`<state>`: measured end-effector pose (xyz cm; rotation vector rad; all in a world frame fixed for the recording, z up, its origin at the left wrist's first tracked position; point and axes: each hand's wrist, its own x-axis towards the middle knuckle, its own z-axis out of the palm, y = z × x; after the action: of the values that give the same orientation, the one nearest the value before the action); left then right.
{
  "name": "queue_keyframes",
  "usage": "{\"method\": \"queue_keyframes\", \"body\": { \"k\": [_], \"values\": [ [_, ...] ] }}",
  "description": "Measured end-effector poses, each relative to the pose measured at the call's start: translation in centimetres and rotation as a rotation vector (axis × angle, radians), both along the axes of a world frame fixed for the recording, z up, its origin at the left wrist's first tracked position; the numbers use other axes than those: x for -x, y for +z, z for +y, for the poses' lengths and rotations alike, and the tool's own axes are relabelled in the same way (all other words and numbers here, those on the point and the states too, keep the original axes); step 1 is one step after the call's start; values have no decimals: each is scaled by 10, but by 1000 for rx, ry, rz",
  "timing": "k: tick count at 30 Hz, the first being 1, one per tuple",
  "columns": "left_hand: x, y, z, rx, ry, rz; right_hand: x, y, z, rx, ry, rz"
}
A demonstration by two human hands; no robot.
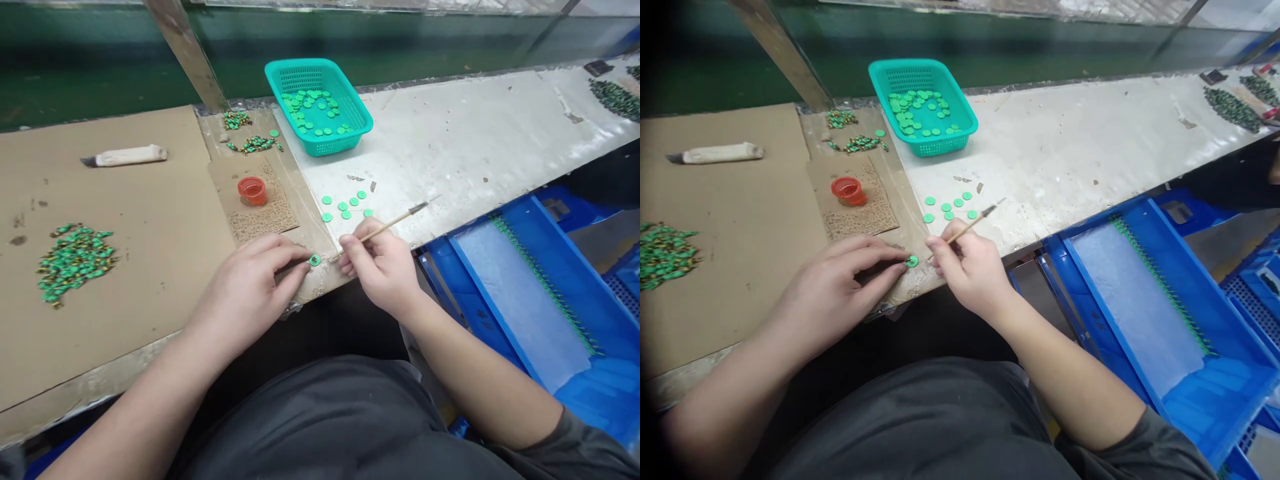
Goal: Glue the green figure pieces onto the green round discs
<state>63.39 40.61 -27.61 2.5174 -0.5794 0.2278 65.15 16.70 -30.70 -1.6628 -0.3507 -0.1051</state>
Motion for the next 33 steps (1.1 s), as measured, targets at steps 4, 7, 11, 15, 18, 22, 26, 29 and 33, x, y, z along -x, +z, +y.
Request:
{"method": "queue_keyframes", "body": {
  "k": [4,7,11,15,18,22,26,29,33],
  "values": [
    [3,3,-4,61,69,65,11,-4,-7,-83,-87,61],
    [4,3,-12,105,107,59,13,-8,-7,-81,-107,54],
    [4,10,-20,267,215,171,12,-10,-5,-77,-110,59],
    [8,36,-15,467,279,433,13,-10,-5,-31,-107,34],
    [14,58,-11,469,239,449,14,-10,-4,-6,-113,34],
    [22,76,-10,476,221,438,15,-12,-2,2,-113,47],
    [27,84,-11,548,179,484,16,-15,-2,16,-116,43],
    [28,88,-12,635,141,536,17,-15,-3,31,-117,30],
    [28,93,-13,701,130,596,16,-14,-3,34,-107,17]
  ]
}}
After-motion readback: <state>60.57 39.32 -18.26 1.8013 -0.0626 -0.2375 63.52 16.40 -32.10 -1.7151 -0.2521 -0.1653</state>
